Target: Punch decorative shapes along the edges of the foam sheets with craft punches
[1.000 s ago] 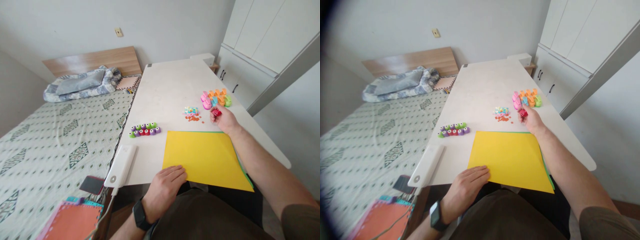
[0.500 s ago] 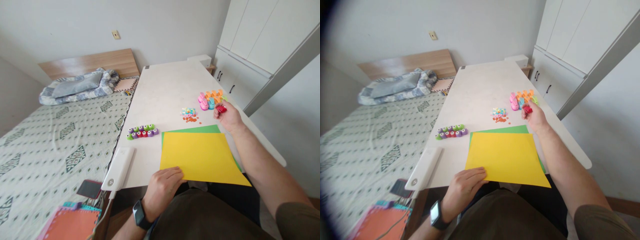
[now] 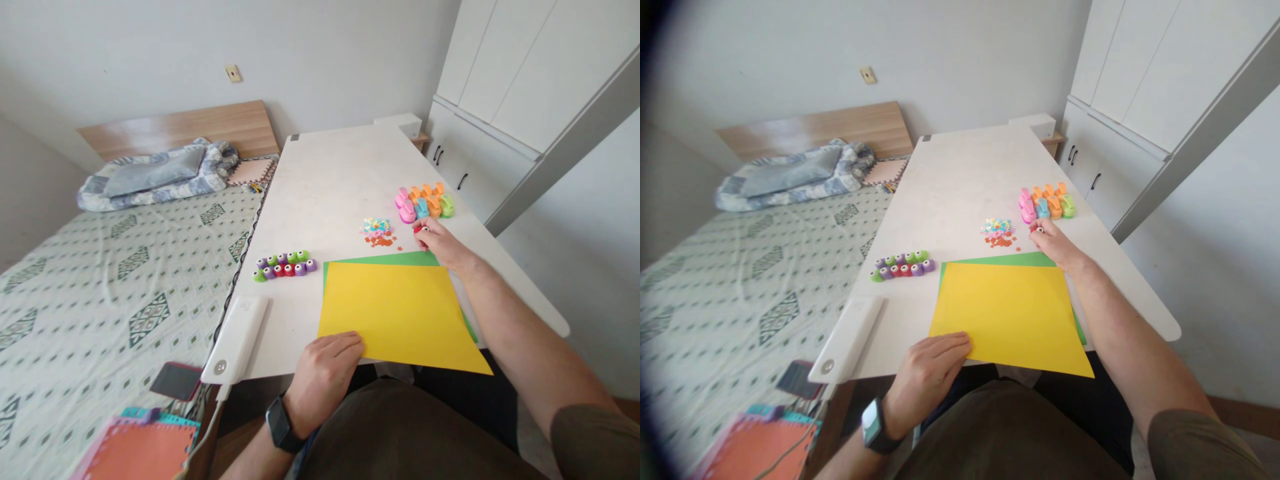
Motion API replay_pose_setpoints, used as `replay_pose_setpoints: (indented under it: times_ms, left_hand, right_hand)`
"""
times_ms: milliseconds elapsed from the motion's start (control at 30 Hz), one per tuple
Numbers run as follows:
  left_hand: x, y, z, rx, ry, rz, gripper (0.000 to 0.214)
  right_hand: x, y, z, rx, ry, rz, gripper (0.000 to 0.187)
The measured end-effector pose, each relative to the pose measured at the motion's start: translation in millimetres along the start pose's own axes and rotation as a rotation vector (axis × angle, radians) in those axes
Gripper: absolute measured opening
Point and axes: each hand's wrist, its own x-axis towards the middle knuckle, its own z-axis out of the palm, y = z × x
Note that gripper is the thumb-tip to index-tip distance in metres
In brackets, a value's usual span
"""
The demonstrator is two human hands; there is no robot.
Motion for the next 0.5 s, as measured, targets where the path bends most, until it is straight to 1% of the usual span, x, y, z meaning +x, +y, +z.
replay_pose_setpoints:
  times_ms: [100, 233, 367, 500]
  left_hand:
    - [0.8, -0.6, -1.9, 0.006, -0.013, 0.0, 0.022]
    - [2.9, -0.3, -7.0, -0.021, -0.046, 0.002, 0.023]
    - [5.8, -0.6, -11.3, -0.052, -0.096, -0.002, 0.023]
    - [8.0, -2.4, -13.3, -0.07, -0.118, -0.021, 0.026]
  right_hand:
    - [0.2, 8.4, -1.2, -0.315, 0.052, -0.064, 0.033]
    - [7.8, 15.3, -2.3, -0.596, 0.08, -0.154, 0.032]
    - [16.2, 19.4, -0.5, -0.761, 0.071, -0.273, 0.029]
    - [20.4, 24.1, 3.3, -0.849, 0.108, -0.29, 0.03]
